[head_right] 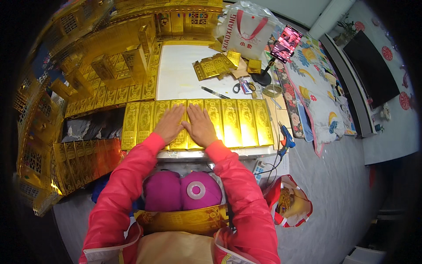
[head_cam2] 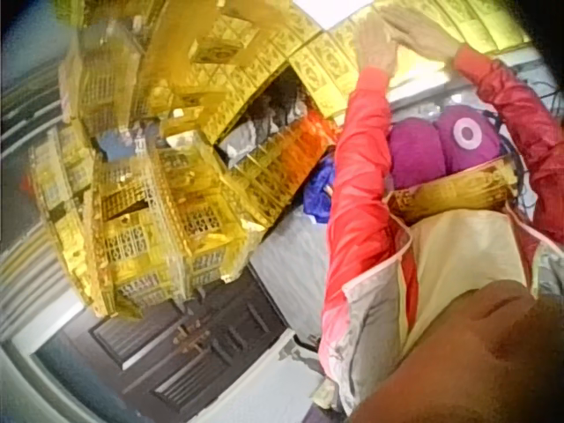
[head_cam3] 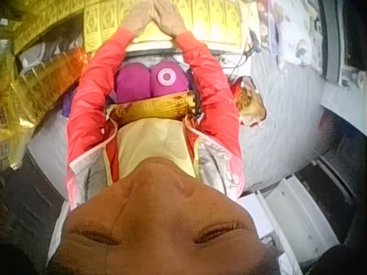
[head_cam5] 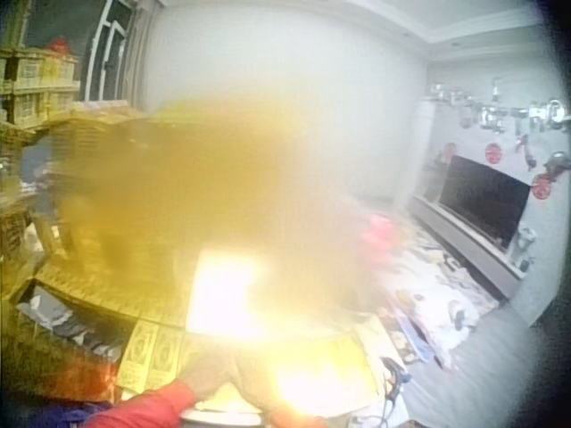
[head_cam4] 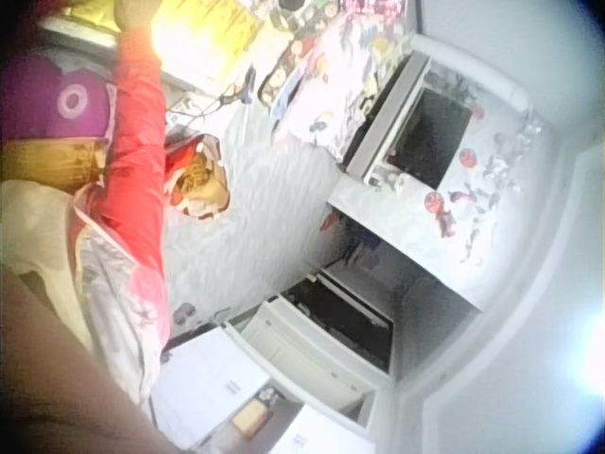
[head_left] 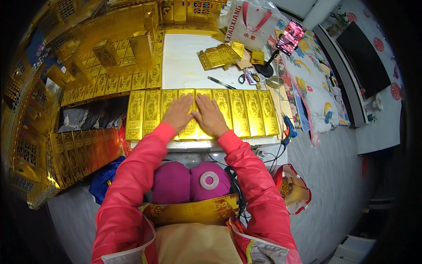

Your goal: The person folds and tapes gold-colored paper sheets into rectangular blocks, then arranges them in rows on a white table. The person uses clear tape to secure the folded edges and aligns the blocks into a larger assembly.

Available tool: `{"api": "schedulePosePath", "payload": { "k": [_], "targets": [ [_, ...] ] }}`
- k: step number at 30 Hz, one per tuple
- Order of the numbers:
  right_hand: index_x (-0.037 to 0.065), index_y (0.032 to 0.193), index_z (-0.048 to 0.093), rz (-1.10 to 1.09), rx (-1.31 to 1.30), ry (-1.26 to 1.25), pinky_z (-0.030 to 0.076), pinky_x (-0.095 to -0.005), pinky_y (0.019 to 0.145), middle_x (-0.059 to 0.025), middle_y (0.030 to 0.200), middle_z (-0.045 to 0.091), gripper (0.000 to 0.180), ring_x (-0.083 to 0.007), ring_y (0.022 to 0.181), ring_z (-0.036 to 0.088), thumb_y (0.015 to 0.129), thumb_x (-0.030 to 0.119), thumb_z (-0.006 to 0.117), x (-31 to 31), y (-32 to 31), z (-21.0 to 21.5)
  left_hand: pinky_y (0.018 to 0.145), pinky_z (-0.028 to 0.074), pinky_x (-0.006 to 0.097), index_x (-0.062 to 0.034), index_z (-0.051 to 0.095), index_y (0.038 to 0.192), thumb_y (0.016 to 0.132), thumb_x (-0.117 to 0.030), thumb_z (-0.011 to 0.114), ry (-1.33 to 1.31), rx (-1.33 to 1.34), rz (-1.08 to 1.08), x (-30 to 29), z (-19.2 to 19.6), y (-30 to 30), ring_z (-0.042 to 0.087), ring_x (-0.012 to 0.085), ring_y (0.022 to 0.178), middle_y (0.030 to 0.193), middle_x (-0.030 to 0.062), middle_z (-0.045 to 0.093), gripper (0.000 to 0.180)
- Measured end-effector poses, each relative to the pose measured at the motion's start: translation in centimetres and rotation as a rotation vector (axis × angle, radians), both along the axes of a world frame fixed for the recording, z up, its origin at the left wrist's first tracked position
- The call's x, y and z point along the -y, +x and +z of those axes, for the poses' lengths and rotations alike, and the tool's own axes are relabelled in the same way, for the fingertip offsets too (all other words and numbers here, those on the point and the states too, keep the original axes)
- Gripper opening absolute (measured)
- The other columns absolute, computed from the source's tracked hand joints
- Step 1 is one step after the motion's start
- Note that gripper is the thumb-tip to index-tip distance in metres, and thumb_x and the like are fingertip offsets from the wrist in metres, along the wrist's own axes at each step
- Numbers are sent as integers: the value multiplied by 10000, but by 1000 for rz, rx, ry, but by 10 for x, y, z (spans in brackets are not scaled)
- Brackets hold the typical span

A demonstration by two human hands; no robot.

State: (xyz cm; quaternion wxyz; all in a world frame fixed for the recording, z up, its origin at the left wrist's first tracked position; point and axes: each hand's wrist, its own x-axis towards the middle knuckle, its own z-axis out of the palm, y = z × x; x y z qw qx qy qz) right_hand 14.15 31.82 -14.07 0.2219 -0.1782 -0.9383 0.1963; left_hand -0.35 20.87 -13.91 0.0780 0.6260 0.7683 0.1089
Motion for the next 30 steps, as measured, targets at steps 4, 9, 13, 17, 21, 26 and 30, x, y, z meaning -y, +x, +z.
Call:
{"api": "schedulePosePath", "payload": {
  "k": [4,9,13,17,21,26,30],
  "targets": [
    [-36,1408,390,-242,86,-15,217,-494,1159,-232,1497,363,621,-368,1417,295,954,361,536,-57,59,-9,1204,126,446,-11,226,1516,961,-453,501,-35,23,177,43,2,-39,187,293,1475,1586,168,217,762],
    [-5,1455,365,-635,211,77,194,-486,1167,-206,1540,310,686,-338,1434,273,978,482,445,-109,116,-24,1206,92,432,6,184,1524,962,-528,456,-70,-90,331,79,-7,-71,142,283,1489,1599,167,179,821],
    [-28,1443,367,-772,350,41,194,-499,1160,-228,1530,312,714,-356,1431,269,967,496,462,-111,114,-16,1202,98,448,29,195,1514,967,-530,441,-61,-155,406,76,-13,-69,148,300,1485,1594,170,193,820],
    [-35,1457,333,-433,180,-103,161,-530,1164,-258,1519,308,750,-368,1442,239,950,498,478,-61,59,-5,1196,114,473,14,231,1507,964,-502,464,8,-141,312,45,-15,-37,178,320,1473,1582,167,230,784],
    [4,1468,338,4,156,12,159,-526,1172,-191,1543,306,701,-346,1448,239,989,512,394,8,-2,-11,1191,128,476,-21,247,1513,975,-408,485,11,-56,26,13,-14,3,176,340,1472,1580,176,234,704],
    [6,1436,388,-126,157,31,204,-520,1154,-193,1513,359,654,-345,1411,311,983,474,449,-32,36,-9,1187,135,485,-50,253,1519,977,-419,478,-80,-84,230,44,-3,-42,180,338,1472,1585,154,235,693],
    [-28,1353,456,-623,161,86,232,-530,1127,-214,1463,413,617,-378,1385,335,949,434,526,-85,91,-10,1190,124,461,-46,297,1505,959,-496,491,-72,-131,576,94,-14,-98,134,315,1485,1598,152,194,734]
  ]
}}
